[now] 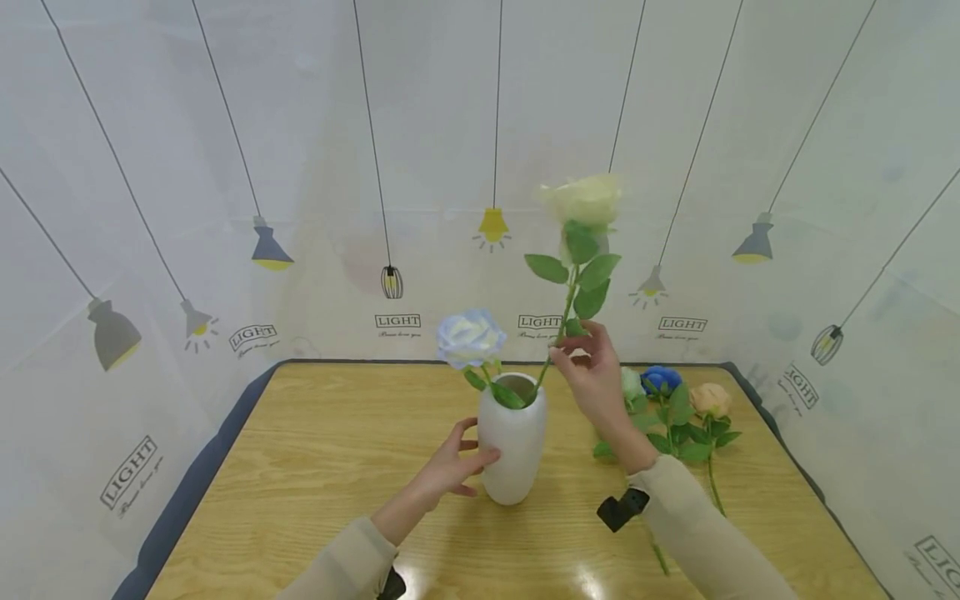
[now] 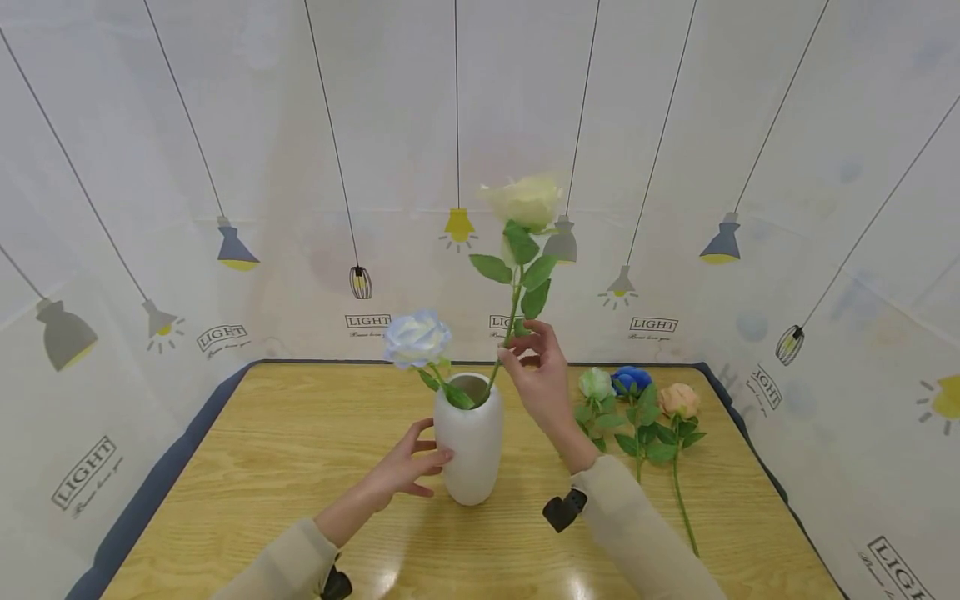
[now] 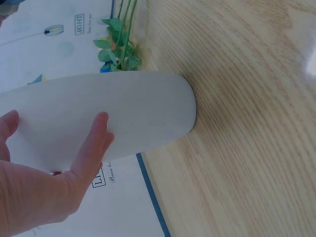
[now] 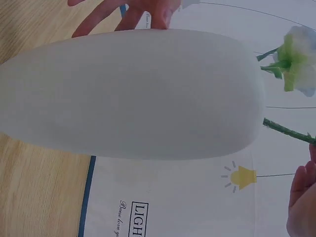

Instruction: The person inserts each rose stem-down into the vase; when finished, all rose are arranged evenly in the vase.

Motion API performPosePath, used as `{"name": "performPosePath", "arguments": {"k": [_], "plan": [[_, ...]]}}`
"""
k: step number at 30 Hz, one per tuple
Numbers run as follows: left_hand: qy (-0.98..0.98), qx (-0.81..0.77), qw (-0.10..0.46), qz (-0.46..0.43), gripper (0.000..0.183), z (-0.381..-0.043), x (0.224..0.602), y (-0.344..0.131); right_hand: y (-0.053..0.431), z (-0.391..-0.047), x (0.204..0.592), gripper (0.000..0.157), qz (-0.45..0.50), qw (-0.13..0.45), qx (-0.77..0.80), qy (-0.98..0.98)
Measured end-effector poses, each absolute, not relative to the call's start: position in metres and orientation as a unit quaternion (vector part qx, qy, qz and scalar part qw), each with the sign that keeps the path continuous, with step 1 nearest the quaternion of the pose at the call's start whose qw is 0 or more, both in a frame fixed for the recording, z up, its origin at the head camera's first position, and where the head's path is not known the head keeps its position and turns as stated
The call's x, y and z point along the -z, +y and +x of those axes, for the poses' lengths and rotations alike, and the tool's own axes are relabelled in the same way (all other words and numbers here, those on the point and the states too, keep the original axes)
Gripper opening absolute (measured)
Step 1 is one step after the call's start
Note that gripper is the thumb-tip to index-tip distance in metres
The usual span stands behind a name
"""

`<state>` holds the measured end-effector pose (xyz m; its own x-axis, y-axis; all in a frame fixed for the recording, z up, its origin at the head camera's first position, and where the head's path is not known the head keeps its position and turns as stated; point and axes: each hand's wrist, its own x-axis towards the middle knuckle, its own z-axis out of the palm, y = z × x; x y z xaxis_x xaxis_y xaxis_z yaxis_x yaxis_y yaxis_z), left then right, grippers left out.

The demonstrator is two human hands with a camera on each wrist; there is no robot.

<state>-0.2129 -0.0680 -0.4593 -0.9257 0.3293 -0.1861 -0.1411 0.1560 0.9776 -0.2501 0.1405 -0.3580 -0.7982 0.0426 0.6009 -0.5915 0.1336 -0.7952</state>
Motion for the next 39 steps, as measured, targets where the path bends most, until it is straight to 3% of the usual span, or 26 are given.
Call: {"name": "performPosePath", "arguments": {"k": [6, 17, 30, 39], "plan": [[0.740, -0.645, 0.182, 0.059, 0.079, -0.213, 0.458, -0.067, 0.129, -0.234, 0.354, 0.036, 0.221, 0.234, -0.545, -0.774], [0.738, -0.645, 0.187, 0.061, 0.080, -0.213, 0.458, -0.068, 0.134, -0.253, 0.398, 0.035, 0.241, 0.202, -0.478, -0.820], [0.735, -0.647, 0.192, 0.060, 0.080, -0.213, 0.457, -0.068, 0.136, -0.248, 0.406, 0.007, 0.266, 0.193, -0.494, -0.805], [0.736, -0.647, 0.190, 0.058, 0.080, -0.213, 0.458, -0.068, 0.138, -0.248, 0.407, 0.005, 0.250, 0.190, -0.507, -0.802]]}}
